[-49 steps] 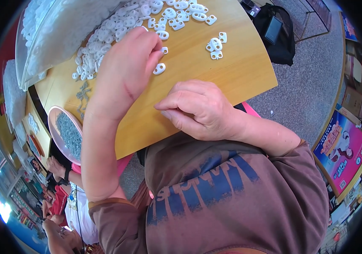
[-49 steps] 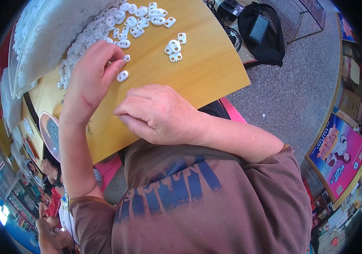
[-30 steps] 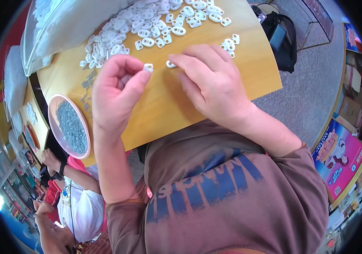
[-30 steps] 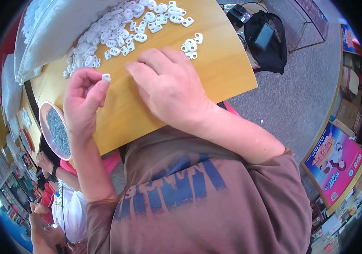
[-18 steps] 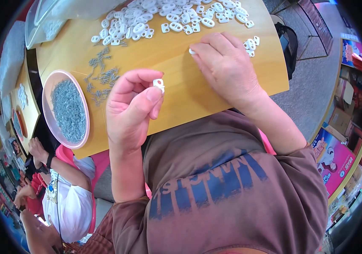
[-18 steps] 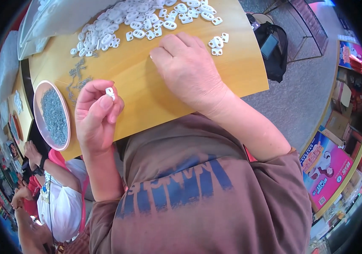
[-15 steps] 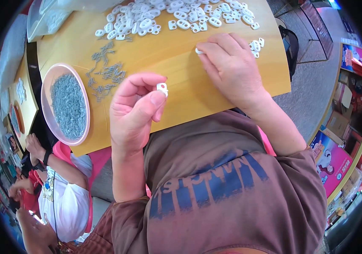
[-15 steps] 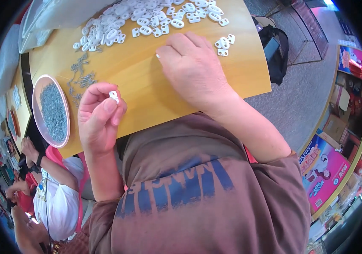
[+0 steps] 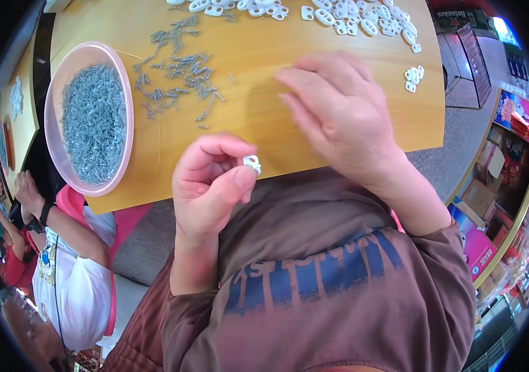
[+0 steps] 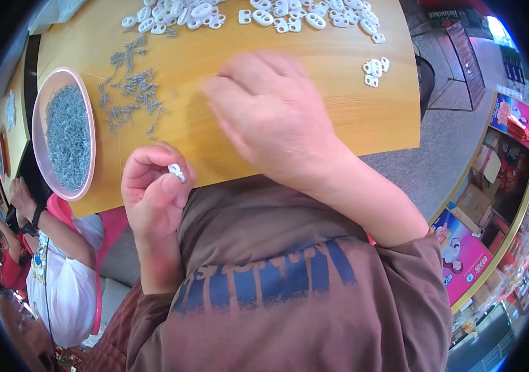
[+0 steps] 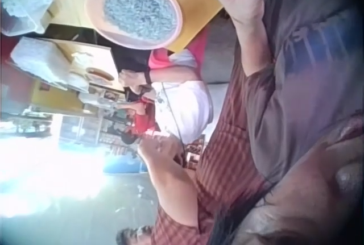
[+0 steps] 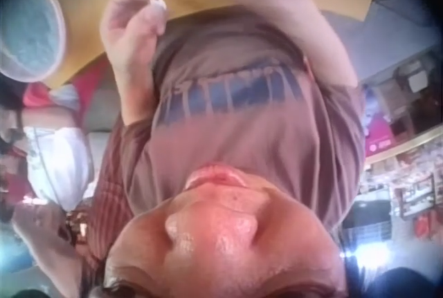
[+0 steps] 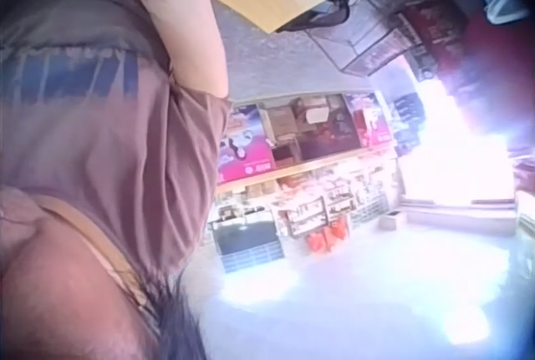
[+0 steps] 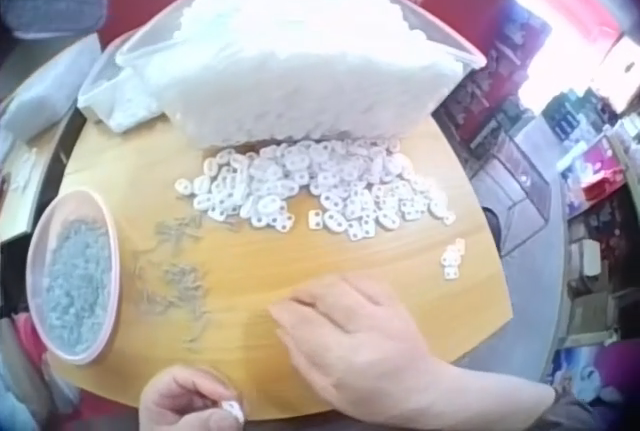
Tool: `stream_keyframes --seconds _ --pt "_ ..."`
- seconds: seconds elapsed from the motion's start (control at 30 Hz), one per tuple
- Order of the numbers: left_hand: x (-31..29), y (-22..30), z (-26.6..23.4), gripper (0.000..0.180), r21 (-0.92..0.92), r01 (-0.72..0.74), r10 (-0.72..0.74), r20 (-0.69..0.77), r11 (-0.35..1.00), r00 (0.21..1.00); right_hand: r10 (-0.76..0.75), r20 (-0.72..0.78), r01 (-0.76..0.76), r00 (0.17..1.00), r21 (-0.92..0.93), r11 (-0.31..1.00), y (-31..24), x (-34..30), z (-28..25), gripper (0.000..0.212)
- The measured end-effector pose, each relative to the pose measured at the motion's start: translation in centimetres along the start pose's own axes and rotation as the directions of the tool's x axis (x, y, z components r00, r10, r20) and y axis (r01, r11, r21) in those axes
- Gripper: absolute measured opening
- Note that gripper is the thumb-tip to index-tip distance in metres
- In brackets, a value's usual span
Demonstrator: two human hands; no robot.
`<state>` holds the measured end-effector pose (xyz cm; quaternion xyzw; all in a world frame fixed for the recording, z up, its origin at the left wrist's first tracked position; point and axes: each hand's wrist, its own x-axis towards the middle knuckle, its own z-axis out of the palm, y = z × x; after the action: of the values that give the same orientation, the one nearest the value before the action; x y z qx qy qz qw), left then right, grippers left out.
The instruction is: Manually assemble small white plastic components by inserting metal springs and joining parts.
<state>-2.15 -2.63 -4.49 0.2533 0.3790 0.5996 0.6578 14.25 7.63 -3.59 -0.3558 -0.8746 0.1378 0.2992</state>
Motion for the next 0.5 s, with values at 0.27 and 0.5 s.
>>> stream_keyframes --seconds 0.27,0.5 --pt "-0.2 0.1 -0.3 0.019 -0.013 0.016 -0.015 0.043 1.000 0.999 -0.165 0.172 0.183 0.971 -0.090 0.979 -0.6 2.0 2.4 0.037" --pt "-0.1 0.3 -0.3 0.019 -0.008 0.047 -0.047 0.080 0.999 0.996 -0.237 0.237 0.276 0.942 -0.147 0.950 -0.6 3.0 2.0 0.035"
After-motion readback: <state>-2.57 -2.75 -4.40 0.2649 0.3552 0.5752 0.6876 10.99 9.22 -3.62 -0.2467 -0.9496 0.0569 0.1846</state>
